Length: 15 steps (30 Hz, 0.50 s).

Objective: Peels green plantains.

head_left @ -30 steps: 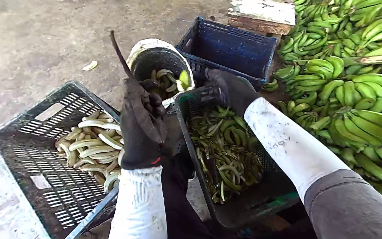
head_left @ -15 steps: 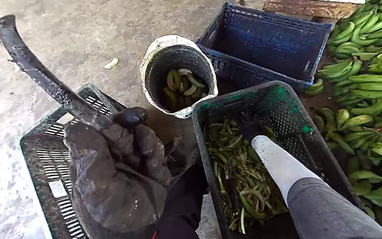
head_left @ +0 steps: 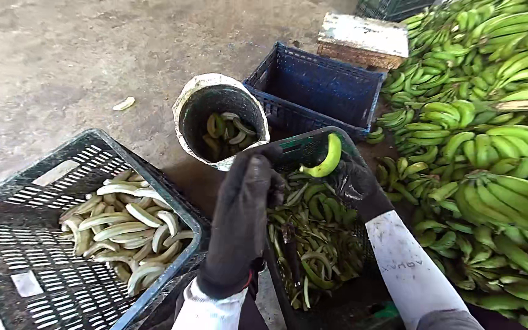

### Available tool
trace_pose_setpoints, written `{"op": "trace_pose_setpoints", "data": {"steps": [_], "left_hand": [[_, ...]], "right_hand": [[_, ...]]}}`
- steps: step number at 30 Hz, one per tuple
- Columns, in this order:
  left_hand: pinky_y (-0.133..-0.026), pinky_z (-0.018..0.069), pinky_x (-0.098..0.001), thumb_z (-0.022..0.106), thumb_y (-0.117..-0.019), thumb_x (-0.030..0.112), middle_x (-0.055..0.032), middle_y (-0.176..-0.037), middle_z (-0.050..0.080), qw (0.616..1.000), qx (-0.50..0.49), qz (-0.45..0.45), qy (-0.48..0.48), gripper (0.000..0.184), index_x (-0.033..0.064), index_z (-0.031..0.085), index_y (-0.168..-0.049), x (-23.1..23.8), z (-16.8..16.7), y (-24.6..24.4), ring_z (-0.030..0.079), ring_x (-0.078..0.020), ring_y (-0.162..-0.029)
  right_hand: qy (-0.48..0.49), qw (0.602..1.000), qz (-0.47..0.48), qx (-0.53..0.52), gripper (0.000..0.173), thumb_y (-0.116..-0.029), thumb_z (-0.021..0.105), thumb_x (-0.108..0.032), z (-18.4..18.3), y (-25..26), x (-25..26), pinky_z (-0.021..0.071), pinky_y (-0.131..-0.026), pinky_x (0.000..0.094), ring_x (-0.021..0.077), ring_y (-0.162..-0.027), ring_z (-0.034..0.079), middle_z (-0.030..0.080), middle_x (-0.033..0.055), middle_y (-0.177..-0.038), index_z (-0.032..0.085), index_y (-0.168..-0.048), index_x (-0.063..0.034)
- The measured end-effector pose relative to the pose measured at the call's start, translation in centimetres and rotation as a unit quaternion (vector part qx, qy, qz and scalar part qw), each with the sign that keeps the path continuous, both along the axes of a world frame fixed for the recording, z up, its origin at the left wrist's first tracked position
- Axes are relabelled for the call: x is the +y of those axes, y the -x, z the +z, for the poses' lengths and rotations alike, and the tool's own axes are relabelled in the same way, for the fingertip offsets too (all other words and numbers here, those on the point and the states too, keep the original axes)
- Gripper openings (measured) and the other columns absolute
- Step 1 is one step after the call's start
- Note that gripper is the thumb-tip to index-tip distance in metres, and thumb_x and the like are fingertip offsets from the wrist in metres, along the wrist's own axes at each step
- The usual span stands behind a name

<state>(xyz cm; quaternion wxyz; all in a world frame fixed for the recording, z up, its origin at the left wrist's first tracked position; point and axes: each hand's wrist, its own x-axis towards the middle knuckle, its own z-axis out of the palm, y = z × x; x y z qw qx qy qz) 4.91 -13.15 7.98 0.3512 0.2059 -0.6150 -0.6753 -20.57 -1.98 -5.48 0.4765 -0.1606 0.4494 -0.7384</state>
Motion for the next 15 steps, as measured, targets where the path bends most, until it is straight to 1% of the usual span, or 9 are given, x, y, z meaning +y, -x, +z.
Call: {"op": "trace_pose_setpoints", "data": {"steps": [2,3,4,6,8,10,11,12,15], "left_hand": [[-0.059,0.0521,-0.0239,0.043,-0.1087,0.033,0.0015,-0.089,0.064,0.997,-0.032,-0.036,0.068,0.033,0.0131,0.061,-0.127,1.3,-0.8,0.9,0.058,-0.0082,-0.068],[-0.059,0.0516,-0.0254,0.043,-0.1083,0.034,0.0012,-0.086,0.063,0.991,-0.056,-0.043,0.116,0.034,0.0114,0.063,-0.126,1.9,-1.2,1.3,0.058,-0.0088,-0.067],[-0.059,0.0529,-0.0272,0.044,-0.1082,0.034,0.0007,-0.085,0.063,0.982,-0.076,-0.043,0.168,0.036,0.0106,0.063,-0.127,2.5,-1.6,1.7,0.059,-0.0089,-0.067],[-0.062,0.0544,-0.0318,0.044,-0.1084,0.034,-0.0028,-0.088,0.065,0.968,-0.088,-0.034,0.232,0.039,0.0106,0.060,-0.135,3.9,-2.1,2.4,0.060,-0.0109,-0.068],[-0.069,0.0558,-0.0342,0.044,-0.1083,0.033,-0.0072,-0.099,0.069,0.966,-0.082,-0.039,0.244,0.046,0.0118,0.051,-0.148,5.4,-2.3,3.0,0.063,-0.0124,-0.075],[-0.084,0.0571,-0.0356,0.042,-0.1088,0.033,-0.0084,-0.121,0.069,0.970,-0.076,-0.087,0.213,0.050,0.0158,0.042,-0.156,6.7,-2.2,3.4,0.067,-0.0129,-0.094],[-0.084,0.0564,-0.0344,0.041,-0.1094,0.032,-0.0078,-0.121,0.068,0.972,-0.069,-0.105,0.197,0.049,0.0172,0.042,-0.156,7.4,-2.2,3.7,0.067,-0.0124,-0.093],[-0.081,0.0563,-0.0323,0.041,-0.1092,0.031,-0.0074,-0.115,0.069,0.974,-0.059,-0.115,0.187,0.048,0.0165,0.044,-0.155,8.0,-2.2,3.9,0.066,-0.0116,-0.089],[-0.072,0.0532,-0.0281,0.041,-0.1085,0.029,-0.0062,-0.097,0.067,0.973,-0.050,-0.137,0.181,0.047,0.0090,0.049,-0.150,9.2,-2.3,4.3,0.061,-0.0092,-0.077]], "right_hand": [[-0.006,0.999,-0.035,0.038,0.029,-0.1047,0.049,-0.025,3.7,-1.3,0.6,0.0613,-0.079,0.0361,0.0176,-0.092,0.070,0.070,0.0054,-0.107,0.053,-0.133,-0.0179],[-0.024,0.996,-0.055,0.065,0.031,-0.1054,0.050,-0.026,5.5,-2.0,0.8,0.0613,-0.078,0.0368,0.0181,-0.090,0.069,0.069,0.0060,-0.105,0.052,-0.135,-0.0172],[-0.040,0.992,-0.078,0.093,0.034,-0.1059,0.051,-0.027,7.5,-3.0,1.2,0.0614,-0.078,0.0356,0.0166,-0.090,0.069,0.069,0.0046,-0.106,0.050,-0.139,-0.0197],[-0.075,0.976,-0.122,0.162,0.041,-0.1037,0.057,-0.037,10.6,-4.7,2.6,0.0598,-0.076,0.0320,0.0121,-0.091,0.068,0.068,-0.0001,-0.111,0.050,-0.143,-0.0286],[-0.074,0.966,-0.149,0.198,0.043,-0.1029,0.058,-0.041,12.6,-5.7,4.3,0.0587,-0.078,0.0316,0.0119,-0.096,0.067,0.067,-0.0011,-0.118,0.050,-0.144,-0.0324],[-0.038,0.966,-0.163,0.195,0.040,-0.1032,0.058,-0.039,13.6,-6.3,5.7,0.0591,-0.079,0.0312,0.0115,-0.098,0.067,0.067,-0.0011,-0.118,0.052,-0.142,-0.0304],[-0.016,0.969,-0.170,0.177,0.039,-0.1034,0.058,-0.036,14.0,-6.6,6.2,0.0596,-0.080,0.0314,0.0118,-0.097,0.067,0.067,-0.0003,-0.116,0.053,-0.141,-0.0274],[0.001,0.971,-0.175,0.162,0.036,-0.1037,0.058,-0.034,14.3,-6.8,6.6,0.0599,-0.078,0.0304,0.0112,-0.094,0.067,0.067,0.0000,-0.111,0.055,-0.138,-0.0245],[0.011,0.974,-0.177,0.139,0.033,-0.1049,0.055,-0.036,14.2,-7.3,8.1,0.0599,-0.074,0.0282,0.0100,-0.089,0.068,0.068,0.0003,-0.105,0.056,-0.135,-0.0222]]}}
